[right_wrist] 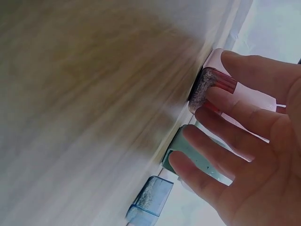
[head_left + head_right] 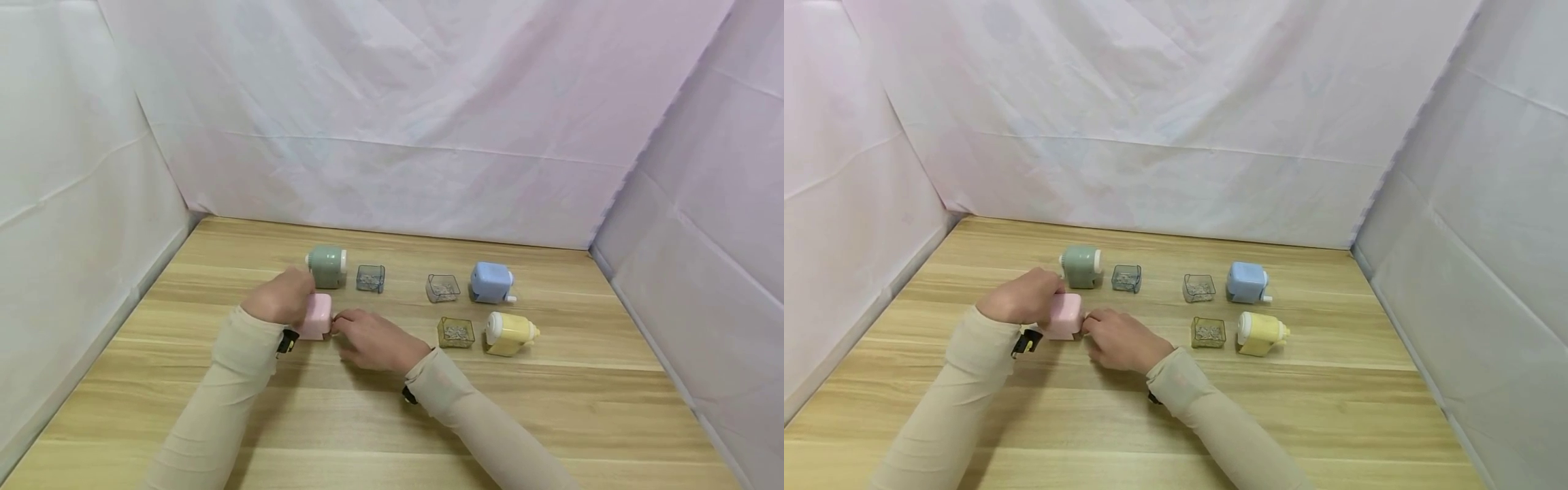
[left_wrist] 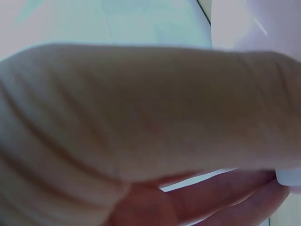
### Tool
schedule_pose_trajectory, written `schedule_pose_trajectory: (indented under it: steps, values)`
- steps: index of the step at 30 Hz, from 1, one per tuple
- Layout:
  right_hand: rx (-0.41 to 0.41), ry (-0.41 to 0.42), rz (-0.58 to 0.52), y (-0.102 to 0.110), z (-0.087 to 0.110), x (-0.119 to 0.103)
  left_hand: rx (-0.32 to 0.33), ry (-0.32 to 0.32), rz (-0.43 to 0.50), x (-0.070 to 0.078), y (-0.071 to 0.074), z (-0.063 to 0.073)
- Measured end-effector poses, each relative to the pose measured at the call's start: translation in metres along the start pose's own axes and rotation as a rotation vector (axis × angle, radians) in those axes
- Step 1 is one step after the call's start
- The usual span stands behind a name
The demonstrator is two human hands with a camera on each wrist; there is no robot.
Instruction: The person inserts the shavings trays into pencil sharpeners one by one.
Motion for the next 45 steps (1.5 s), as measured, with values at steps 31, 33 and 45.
schedule_pose_trajectory:
  steps: [31,33,45]
  values:
    - [0.289,-0.312,-0.074,0.067,0.117,0.039,0.140,-0.129,0.143,0.083,-0.003,-0.002]
    - [0.317,-0.344,-0.085,0.070,0.129,0.042,0.146,-0.143,0.154,0.095,-0.007,-0.006]
    - [0.335,-0.488,-0.101,0.096,0.194,0.059,0.148,-0.272,0.094,0.163,-0.034,-0.014]
Point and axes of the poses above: each hand's wrist, its own z-axis away from the middle knuckle, its own y-axis out of the back of the hand, x = y × z, the point moved 1 cm from there along -z, towards the middle knuckle, and after that the axes turned 15 degrees about y, right-handed, at the moved point
